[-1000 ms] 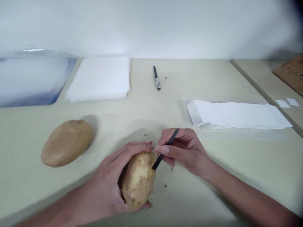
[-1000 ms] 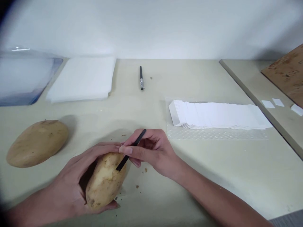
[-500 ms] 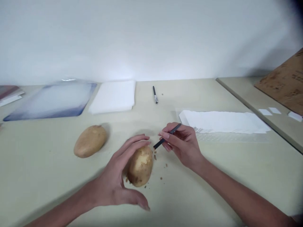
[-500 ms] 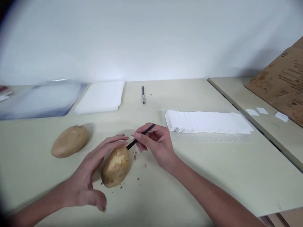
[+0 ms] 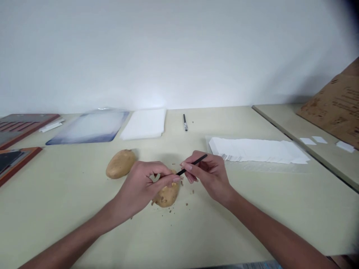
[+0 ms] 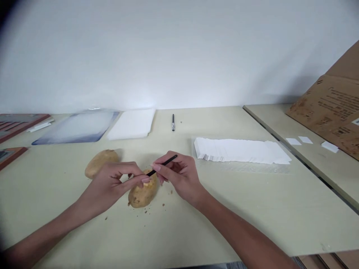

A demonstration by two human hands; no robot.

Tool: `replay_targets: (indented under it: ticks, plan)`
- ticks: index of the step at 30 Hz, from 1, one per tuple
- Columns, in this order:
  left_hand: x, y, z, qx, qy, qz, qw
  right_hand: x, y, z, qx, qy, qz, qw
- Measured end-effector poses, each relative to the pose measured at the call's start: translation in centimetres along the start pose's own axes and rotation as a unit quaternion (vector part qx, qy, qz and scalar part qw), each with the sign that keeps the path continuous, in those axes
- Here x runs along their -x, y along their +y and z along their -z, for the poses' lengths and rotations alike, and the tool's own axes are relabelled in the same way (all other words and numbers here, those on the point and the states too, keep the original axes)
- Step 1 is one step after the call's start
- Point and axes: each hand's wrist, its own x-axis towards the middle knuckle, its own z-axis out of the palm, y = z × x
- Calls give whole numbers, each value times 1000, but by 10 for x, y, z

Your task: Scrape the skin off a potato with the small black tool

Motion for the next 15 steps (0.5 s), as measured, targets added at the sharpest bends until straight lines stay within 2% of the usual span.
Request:
replay_targets:
  ticks: [3,6,7,11,15]
  plan:
    - [9,-10,17,-81,22,-25,996,-3,-1,8,-4,29,-2,1000]
    - [24,-29,37,-159,112,-64,979,-7,0,17,2,56,-18,998]
    - [28,-37,43,-189,121,-69,972,-8,1,20,6,56,-27,998]
    - [41,-59,59,-310,100,-142,935,-9,7,22,15,43,-69,997]
    - [46,-63,59,-342,111,-171,917,-8,10,21,11,38,-90,995]
